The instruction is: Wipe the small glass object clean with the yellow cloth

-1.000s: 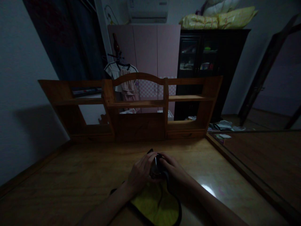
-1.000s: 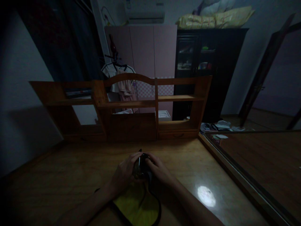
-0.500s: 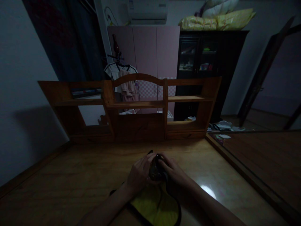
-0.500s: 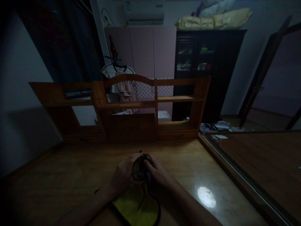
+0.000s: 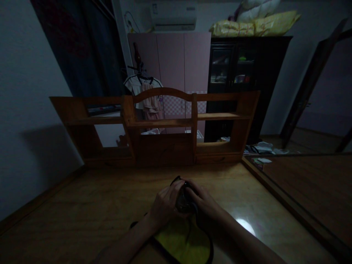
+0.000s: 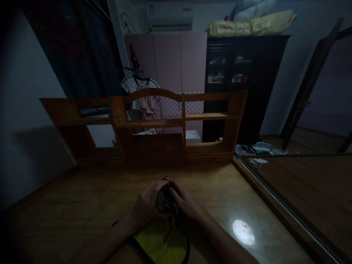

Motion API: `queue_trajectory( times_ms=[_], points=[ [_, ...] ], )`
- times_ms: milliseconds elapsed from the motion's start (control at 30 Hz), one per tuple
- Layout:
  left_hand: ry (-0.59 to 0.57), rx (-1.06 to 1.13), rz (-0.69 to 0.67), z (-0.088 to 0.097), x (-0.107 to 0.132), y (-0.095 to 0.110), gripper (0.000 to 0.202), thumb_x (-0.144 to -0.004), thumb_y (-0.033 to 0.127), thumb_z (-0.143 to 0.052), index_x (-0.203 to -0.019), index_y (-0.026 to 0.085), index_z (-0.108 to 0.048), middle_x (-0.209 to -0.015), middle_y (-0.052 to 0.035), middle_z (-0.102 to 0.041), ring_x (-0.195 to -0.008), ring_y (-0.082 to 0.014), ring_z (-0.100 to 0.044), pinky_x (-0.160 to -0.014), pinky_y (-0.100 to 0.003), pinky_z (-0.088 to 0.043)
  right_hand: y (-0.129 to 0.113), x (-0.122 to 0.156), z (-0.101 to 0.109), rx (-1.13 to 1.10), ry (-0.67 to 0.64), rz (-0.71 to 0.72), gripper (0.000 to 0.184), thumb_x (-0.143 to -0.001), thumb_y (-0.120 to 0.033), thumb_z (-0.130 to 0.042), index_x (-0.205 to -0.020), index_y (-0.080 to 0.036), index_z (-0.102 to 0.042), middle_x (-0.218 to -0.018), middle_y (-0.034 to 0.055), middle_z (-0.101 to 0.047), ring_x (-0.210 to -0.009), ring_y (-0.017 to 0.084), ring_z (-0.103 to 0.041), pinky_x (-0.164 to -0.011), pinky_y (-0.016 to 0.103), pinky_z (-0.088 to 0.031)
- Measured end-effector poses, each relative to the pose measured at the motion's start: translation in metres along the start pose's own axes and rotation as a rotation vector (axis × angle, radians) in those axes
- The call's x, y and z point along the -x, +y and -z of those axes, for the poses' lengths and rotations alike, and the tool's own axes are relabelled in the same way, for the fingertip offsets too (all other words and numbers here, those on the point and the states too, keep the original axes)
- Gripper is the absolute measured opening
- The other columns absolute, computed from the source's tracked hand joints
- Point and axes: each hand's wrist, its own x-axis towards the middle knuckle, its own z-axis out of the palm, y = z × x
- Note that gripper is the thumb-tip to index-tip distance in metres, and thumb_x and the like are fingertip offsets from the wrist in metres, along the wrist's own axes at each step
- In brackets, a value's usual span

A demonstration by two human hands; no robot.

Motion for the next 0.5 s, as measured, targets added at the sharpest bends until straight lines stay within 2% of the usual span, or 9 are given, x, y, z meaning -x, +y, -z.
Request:
queue_trajectory(
  times_ms=[100, 200, 333, 500],
  points=[
    [0.008, 0.0, 0.002, 0.0007, -0.0005, 0.0006, 0.087, -0.072, 0.059, -0.067, -0.137, 0.013, -0.031, -0.127, -0.0186, -0.056, -0.113, -0.03, -0.06, -0.094, -0.04, -0.052, -0.0026, 0.0008, 0.0002, -0.003, 0.02, -0.011, 0.041, -0.095, -0.037, -0.046, -0.134, -0.027, -0.046, -0.128, 0.0049, -0.059, -0.121, 0.022, -0.052, -0.105, 0.04, -0.038],
    [0.008, -0.012, 0.002, 0.0015, -0.0011, 0.001, 0.089, -0.071, 0.062, -0.067, -0.137, 0.013, -0.031, -0.126, -0.0188, -0.056, -0.113, -0.0298, -0.06, -0.094, -0.039, -0.052, -0.0052, 0.0024, 0.001, 0.013, 0.03, -0.062, 0.035, -0.095, -0.038, -0.046, -0.128, -0.025, -0.044, -0.108, 0.0045, -0.066, -0.1, 0.02, -0.061, -0.09, 0.036, -0.048],
    [0.024, -0.036, -0.014, 0.0011, -0.0009, 0.0006, 0.09, -0.071, 0.062, -0.067, -0.136, 0.011, -0.031, -0.125, -0.0196, -0.057, -0.113, -0.0295, -0.06, -0.095, -0.038, -0.052, -0.0061, 0.0029, 0.0006, 0.082, 0.044, -0.057, 0.023, -0.095, -0.038, -0.045, -0.112, -0.023, -0.046, -0.098, 0.003, -0.065, -0.088, 0.018, -0.061, -0.082, 0.032, -0.048],
    [-0.007, -0.053, 0.0, -0.0006, 0.0015, 0.0001, 0.089, -0.071, 0.062, -0.067, -0.135, 0.011, -0.032, -0.126, -0.0196, -0.057, -0.109, -0.0286, -0.063, -0.089, -0.036, -0.054, -0.0075, 0.0019, 0.0003, 0.131, 0.031, -0.006, 0.019, -0.095, -0.037, -0.045, -0.107, -0.023, -0.051, -0.095, 0.0028, -0.064, -0.085, 0.017, -0.06, -0.076, 0.029, -0.048]
  ],
)
